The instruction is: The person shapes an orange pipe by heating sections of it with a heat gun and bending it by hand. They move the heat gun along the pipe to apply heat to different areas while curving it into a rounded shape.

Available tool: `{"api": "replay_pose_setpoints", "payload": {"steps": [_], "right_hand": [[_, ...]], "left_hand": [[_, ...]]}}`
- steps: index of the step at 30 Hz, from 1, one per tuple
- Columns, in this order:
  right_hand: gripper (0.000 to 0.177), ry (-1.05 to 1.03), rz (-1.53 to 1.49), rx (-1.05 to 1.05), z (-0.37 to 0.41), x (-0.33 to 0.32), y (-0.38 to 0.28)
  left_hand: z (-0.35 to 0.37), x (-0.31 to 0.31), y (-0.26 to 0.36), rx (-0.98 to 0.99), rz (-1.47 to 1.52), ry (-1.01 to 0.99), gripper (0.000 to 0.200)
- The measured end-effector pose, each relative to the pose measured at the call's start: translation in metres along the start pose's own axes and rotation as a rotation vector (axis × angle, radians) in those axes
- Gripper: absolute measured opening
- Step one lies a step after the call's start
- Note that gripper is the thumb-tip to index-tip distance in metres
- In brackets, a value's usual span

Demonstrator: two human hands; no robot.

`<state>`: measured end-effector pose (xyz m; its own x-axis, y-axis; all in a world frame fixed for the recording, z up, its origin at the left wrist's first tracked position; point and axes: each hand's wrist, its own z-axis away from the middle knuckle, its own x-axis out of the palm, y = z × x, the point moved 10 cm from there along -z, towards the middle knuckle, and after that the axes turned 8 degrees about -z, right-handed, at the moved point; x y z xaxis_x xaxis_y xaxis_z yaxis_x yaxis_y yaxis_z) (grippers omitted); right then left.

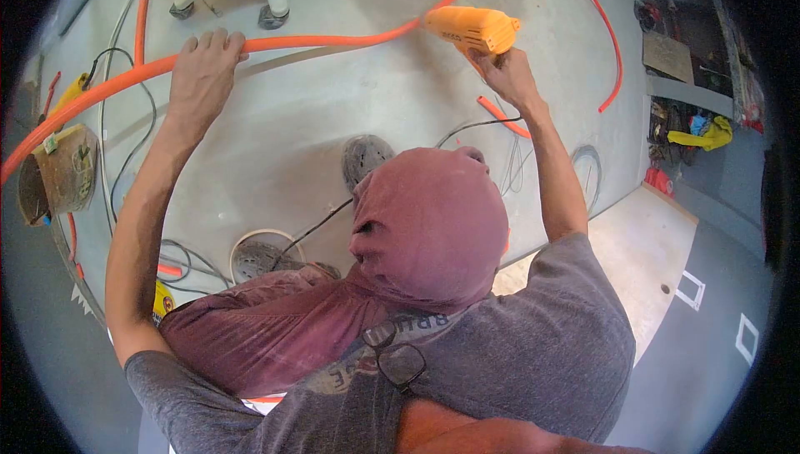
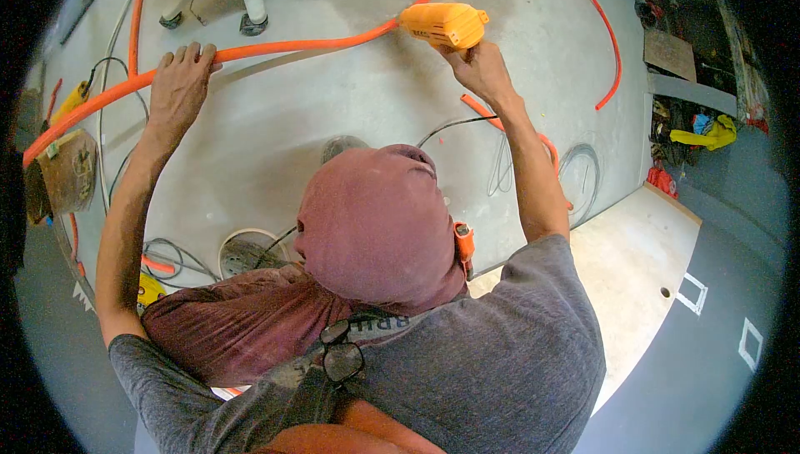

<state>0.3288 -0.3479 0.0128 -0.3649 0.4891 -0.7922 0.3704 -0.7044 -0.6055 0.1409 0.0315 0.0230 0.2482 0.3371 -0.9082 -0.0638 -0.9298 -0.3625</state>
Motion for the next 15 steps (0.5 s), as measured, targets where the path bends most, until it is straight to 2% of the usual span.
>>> {"api": "replay_pose_setpoints", "payload": {"steps": [1, 3, 9, 15], "right_hand": [[0.037, -0.001, 0.000, 0.001, 0.002, 0.000, -0.005], [0.042, -0.057, 0.045, 0.137, 0.006, 0.002, -0.001], [0.040, -0.037, -0.108, 0.129, 0.015, 0.010, -0.007], [0.038, -0.098, -0.104, 0.128, 0.016, 0.026, 0.003]], "left_hand": [[0.001, -0.001, 0.001, 0.000, 0.000, -0.001, 0.018], [0.002, 0.002, 0.001, -0.019, 0.008, -0.038, 0.018], [0.007, 0.005, 0.003, -0.030, 0.015, -0.009, 0.017], [0.010, 0.008, 0.005, -0.059, -0.004, -0.004, 0.018]]}}
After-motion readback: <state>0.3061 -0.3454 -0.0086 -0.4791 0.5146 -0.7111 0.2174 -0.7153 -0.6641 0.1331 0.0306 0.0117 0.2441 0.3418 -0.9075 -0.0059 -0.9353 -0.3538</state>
